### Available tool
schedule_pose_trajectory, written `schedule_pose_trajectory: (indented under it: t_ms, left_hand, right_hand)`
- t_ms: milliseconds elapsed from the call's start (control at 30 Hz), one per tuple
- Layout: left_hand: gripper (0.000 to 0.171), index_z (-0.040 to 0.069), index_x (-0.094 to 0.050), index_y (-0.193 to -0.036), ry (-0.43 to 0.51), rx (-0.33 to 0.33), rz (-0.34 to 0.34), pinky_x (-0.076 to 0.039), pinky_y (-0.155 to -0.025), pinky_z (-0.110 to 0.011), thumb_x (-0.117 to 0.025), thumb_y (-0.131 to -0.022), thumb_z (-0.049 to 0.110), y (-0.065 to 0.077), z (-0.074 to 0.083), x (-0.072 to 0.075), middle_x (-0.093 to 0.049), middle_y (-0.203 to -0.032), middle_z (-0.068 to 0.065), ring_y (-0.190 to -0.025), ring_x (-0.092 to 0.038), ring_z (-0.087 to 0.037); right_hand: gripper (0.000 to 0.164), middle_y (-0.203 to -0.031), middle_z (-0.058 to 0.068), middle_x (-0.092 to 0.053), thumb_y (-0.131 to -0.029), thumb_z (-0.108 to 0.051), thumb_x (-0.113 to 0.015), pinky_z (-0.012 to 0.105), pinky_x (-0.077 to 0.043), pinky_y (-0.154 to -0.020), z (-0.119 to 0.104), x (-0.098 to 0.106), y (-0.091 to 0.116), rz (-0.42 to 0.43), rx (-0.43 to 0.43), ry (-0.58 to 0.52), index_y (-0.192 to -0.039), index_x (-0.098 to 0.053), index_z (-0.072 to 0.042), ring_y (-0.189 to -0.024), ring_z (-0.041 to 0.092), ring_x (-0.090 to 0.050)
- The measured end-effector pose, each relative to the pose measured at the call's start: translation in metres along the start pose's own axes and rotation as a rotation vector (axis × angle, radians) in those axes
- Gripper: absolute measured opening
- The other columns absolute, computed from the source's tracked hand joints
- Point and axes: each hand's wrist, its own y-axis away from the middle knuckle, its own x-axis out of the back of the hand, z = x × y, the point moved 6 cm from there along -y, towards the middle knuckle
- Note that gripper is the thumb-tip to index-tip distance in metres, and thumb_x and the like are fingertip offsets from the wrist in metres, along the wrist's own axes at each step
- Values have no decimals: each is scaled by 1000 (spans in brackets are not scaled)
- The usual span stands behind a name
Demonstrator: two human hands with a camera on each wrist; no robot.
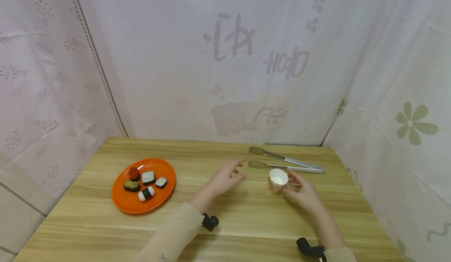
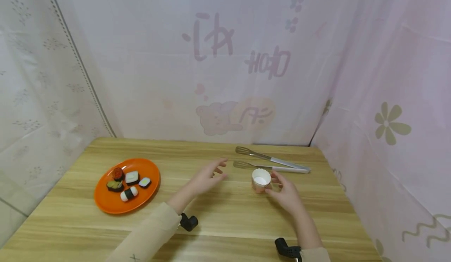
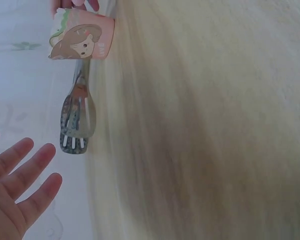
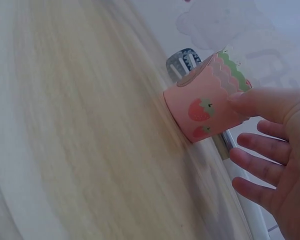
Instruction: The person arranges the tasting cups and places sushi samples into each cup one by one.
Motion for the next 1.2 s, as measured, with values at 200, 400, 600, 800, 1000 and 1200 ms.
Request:
schedule_pose_trajectory:
  t_ms: [200,400,600,800,1000,1200]
  left_hand:
    - [55,17,-38,-147,10,-2,-7,-53,-82,-31,-58,-97,31,-3,2,-9,-56,-129,-9,-106,-59,-23]
    - [59,16,-38,-147,27,25,-26,-52,-81,-28,-60,-96,33,-6,4,-19,-57,-127,-7,-102,-60,-19]
    - [61,12,-39,-147,63,34,-26,-52,-72,-23,-64,-94,28,-9,5,-27,-58,-125,-8,-91,-61,-11]
    - [61,11,-40,-145,95,23,-29,-52,-69,-22,-66,-93,26,-13,5,-37,-59,-122,-8,-86,-60,-9]
    - [59,11,-42,-144,126,29,-38,-52,-75,-22,-68,-92,20,-14,6,-45,-59,-122,-10,-94,-62,-17]
    - [61,12,-40,-146,156,62,-52,-52,-82,-24,-67,-92,23,-14,9,-53,-57,-127,-11,-106,-60,-25]
  right_hand:
    - [72,-133,27,-49,-84,-9,-75,60,-41,-96,2,0,0,-38,-2,1,-143,-37,5,-115,42,-51]
    - [73,-129,25,-53,-83,-11,-76,59,-41,-96,4,-2,-3,-58,9,20,-142,-38,5,-114,41,-52]
    - [72,-117,22,-60,-82,-15,-78,58,-43,-94,8,-3,-9,-59,17,55,-141,-40,6,-110,40,-55]
    - [71,-116,22,-61,-82,-16,-78,59,-45,-93,7,-3,-11,-69,26,62,-139,-42,7,-108,40,-56]
    - [71,-114,18,-63,-81,-19,-79,60,-46,-89,7,-6,-10,-83,48,54,-137,-44,6,-104,37,-59]
    - [68,-113,15,-64,-80,-25,-79,60,-46,-89,11,-10,-10,-87,57,35,-136,-48,-1,-105,35,-58]
